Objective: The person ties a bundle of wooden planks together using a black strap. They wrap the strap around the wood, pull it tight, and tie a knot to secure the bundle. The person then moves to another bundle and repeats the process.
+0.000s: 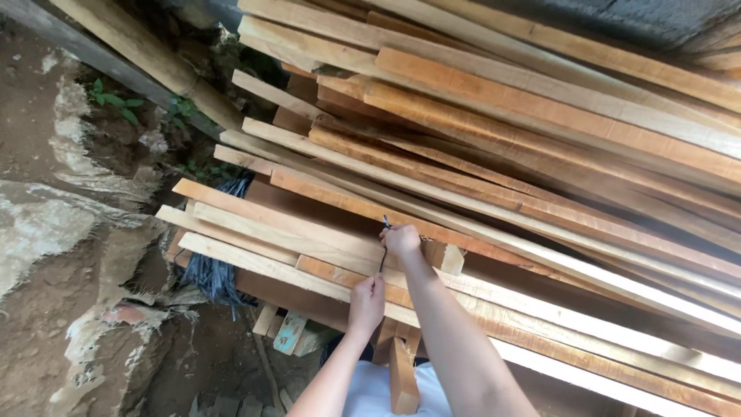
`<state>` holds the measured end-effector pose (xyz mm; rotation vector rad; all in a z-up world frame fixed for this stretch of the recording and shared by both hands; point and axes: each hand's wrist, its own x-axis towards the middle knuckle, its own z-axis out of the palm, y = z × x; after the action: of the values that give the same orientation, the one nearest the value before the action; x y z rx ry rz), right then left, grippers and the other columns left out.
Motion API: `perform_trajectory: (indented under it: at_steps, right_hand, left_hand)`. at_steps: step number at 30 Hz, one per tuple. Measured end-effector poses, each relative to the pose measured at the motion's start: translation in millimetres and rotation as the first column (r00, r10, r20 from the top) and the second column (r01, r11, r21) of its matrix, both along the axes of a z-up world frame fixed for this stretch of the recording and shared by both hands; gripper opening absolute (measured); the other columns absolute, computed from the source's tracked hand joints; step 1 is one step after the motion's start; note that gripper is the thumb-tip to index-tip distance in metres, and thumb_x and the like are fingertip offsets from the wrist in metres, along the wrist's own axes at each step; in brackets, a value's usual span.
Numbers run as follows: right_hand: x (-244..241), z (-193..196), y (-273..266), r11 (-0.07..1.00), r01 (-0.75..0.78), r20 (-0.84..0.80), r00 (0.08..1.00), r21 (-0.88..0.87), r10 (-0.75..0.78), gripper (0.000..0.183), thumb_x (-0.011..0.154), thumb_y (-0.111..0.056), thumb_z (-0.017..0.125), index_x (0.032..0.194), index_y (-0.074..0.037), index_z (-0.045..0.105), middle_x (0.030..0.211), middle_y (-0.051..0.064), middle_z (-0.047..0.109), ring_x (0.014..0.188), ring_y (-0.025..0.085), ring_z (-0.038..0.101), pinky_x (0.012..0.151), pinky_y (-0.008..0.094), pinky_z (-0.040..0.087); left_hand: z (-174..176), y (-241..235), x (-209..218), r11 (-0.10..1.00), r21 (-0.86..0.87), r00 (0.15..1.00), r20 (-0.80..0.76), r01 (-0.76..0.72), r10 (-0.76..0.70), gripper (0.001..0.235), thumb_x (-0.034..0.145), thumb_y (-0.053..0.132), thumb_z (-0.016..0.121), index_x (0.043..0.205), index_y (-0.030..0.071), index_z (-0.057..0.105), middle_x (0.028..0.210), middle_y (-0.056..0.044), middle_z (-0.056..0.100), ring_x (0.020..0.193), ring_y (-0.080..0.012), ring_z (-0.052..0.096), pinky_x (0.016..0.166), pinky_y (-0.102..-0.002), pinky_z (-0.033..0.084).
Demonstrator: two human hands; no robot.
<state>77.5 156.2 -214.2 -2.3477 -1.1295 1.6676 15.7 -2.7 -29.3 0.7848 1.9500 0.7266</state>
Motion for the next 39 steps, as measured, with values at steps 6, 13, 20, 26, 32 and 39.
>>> perform_trajectory:
  at_steps: [6, 13, 20, 26, 32, 39]
  right_hand:
    - [-0.5, -41.6, 19.6, 0.541, -0.837, 0.280, 0.501, -0.084, 0.819, 0.032, 0.093, -0.035, 0.056, 0.115, -0.032, 0.079, 0.110, -0.011, 0.078, 0.116, 0.018, 0.071, 0.098, 0.037, 0.058]
    - [-30.2, -5.8, 3.9, 0.944, -0.242, 0.307, 0.901, -0.226, 0.305, 0.069, 0.089, -0.047, 0.044, 0.138, 0.001, 0.049, 0.128, 0.010, 0.066, 0.128, 0.027, 0.063, 0.108, 0.041, 0.049]
    - [-31.3, 6.1, 3.1, 0.928, -0.327, 0.600, 0.712, -0.178, 0.366, 0.042, 0.089, -0.023, 0.054, 0.124, -0.005, 0.066, 0.107, 0.003, 0.070, 0.115, 0.022, 0.070, 0.095, 0.026, 0.052]
    - [-7.7, -32.3, 31.1, 0.691, -0.670, 0.223, 0.655, -0.270, 0.722, 0.046, 0.089, -0.033, 0.054, 0.127, -0.011, 0.066, 0.119, 0.001, 0.071, 0.119, 0.023, 0.069, 0.093, 0.039, 0.061]
    - [-2.6, -74.6, -2.5, 0.672, -0.719, 0.333, 0.600, -0.174, 0.728, 0.057, 0.100, -0.042, 0.031, 0.128, -0.013, 0.070, 0.121, 0.002, 0.074, 0.123, 0.022, 0.067, 0.095, 0.038, 0.060]
    - [-11.7, 155.3, 4.6, 0.940, -0.314, 0.162, 0.929, -0.134, 0.334, 0.063, 0.097, -0.031, 0.037, 0.148, 0.003, 0.049, 0.139, 0.012, 0.065, 0.141, 0.026, 0.052, 0.115, 0.022, 0.040]
  left_hand:
    - [3.1, 17.5, -8.5, 0.996, -0.091, 0.996, 0.091, -0.015, 0.024, 0.042, 0.100, 0.035, 0.055, 0.073, 0.005, 0.066, 0.071, -0.016, 0.066, 0.079, -0.0176, 0.062, 0.076, -0.043, 0.050]
    - [-9.7, 68.0, -23.8, 0.992, -0.108, 0.992, 0.101, -0.063, 0.074, 0.042, 0.098, 0.040, 0.056, 0.071, 0.010, 0.066, 0.071, -0.011, 0.066, 0.082, -0.0153, 0.060, 0.079, -0.040, 0.049]
    - [5.0, 125.5, -15.7, 0.973, -0.181, 0.973, 0.157, -0.143, 0.172, 0.036, 0.087, 0.039, 0.060, 0.092, 0.010, 0.082, 0.095, -0.009, 0.078, 0.112, -0.0299, 0.068, 0.092, -0.040, 0.052]
    - [9.7, 44.2, -23.4, 0.949, -0.016, 0.939, -0.144, 0.314, -0.313, 0.035, 0.097, 0.027, 0.051, 0.091, -0.002, 0.071, 0.089, -0.025, 0.071, 0.101, -0.0417, 0.068, 0.078, -0.050, 0.051]
    - [13.9, -8.2, 1.7, 0.992, -0.012, 0.992, -0.028, 0.123, -0.124, 0.044, 0.103, 0.027, 0.051, 0.067, 0.003, 0.059, 0.064, -0.018, 0.062, 0.075, -0.0240, 0.062, 0.060, -0.037, 0.042]
    - [31.0, 5.1, 7.4, 0.996, -0.078, 0.989, -0.134, 0.049, -0.059, 0.045, 0.100, 0.036, 0.052, 0.075, 0.002, 0.069, 0.071, -0.020, 0.069, 0.085, -0.0423, 0.070, 0.065, -0.052, 0.052]
